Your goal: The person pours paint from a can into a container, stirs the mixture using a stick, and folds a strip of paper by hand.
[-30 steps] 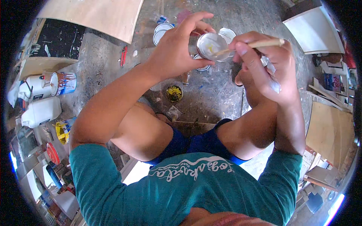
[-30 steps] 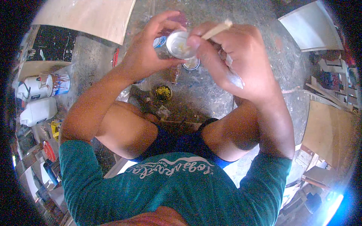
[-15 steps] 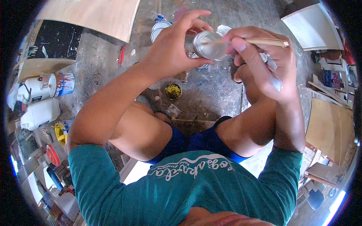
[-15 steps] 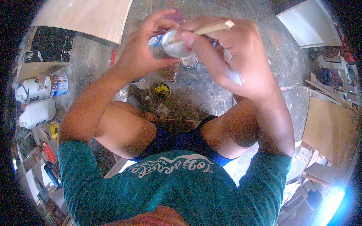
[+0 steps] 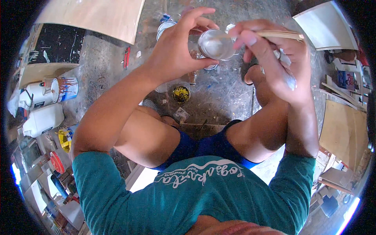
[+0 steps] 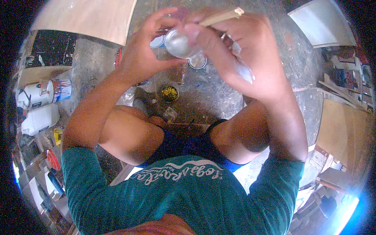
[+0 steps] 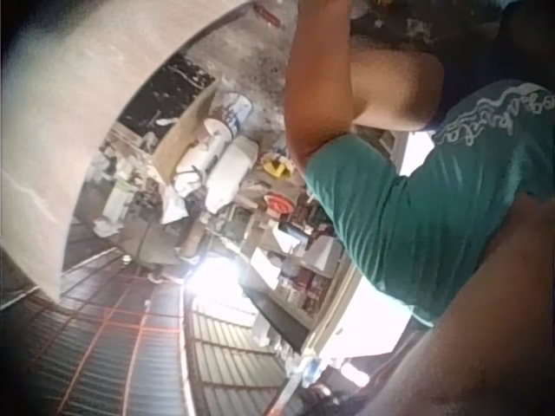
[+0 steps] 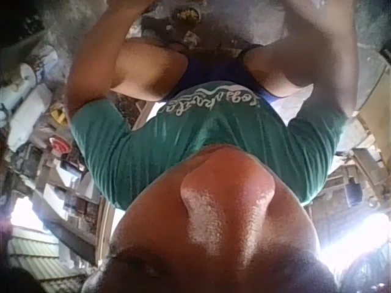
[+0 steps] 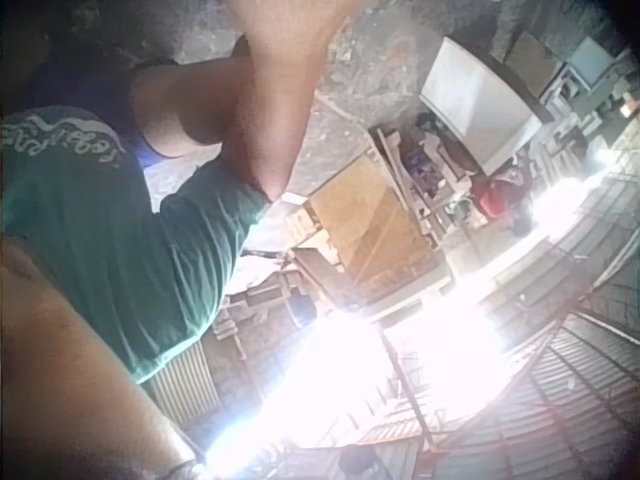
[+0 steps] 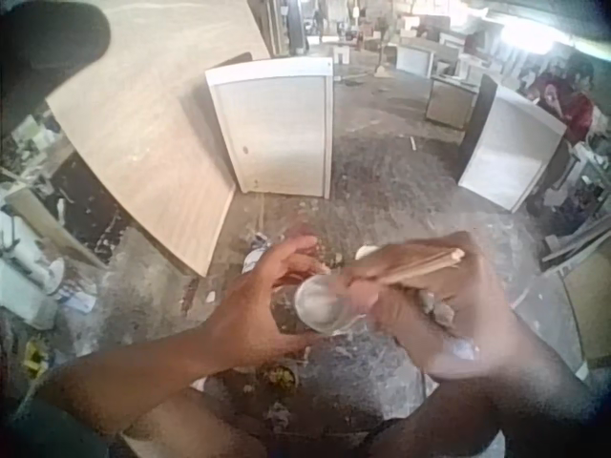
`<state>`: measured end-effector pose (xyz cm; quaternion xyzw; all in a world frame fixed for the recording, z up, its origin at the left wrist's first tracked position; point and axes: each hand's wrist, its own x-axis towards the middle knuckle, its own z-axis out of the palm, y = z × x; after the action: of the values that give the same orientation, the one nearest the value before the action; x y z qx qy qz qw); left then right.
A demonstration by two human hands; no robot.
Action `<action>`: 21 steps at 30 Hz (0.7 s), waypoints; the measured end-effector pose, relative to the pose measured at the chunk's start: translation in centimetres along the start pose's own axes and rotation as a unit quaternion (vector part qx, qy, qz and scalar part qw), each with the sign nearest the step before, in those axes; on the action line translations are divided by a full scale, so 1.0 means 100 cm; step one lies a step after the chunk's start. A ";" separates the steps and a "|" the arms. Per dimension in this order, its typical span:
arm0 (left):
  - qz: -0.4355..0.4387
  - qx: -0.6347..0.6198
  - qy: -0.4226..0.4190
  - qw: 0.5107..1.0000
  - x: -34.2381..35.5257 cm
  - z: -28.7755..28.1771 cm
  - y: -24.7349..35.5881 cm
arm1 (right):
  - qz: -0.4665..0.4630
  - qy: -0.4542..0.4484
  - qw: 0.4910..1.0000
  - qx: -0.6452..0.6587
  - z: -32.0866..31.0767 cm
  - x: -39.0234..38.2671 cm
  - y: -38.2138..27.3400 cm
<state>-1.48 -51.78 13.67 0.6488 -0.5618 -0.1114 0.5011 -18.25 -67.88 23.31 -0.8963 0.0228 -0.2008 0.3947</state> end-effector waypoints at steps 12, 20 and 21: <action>0.025 -0.012 0.022 0.999 0.002 0.003 -0.003 | -0.019 0.002 0.994 -0.106 -0.008 0.000 0.013; 0.000 -0.014 -0.002 1.000 0.002 -0.002 -0.001 | -0.028 -0.025 0.999 -0.029 -0.004 0.001 0.005; 0.007 -0.015 0.000 1.000 0.002 -0.002 -0.001 | 0.000 0.016 0.998 -0.063 -0.003 0.003 0.000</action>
<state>-1.20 -51.91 13.74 0.6374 -0.5648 -0.1164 0.5110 -18.09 -68.12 23.57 -0.9159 0.0415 -0.2134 0.3373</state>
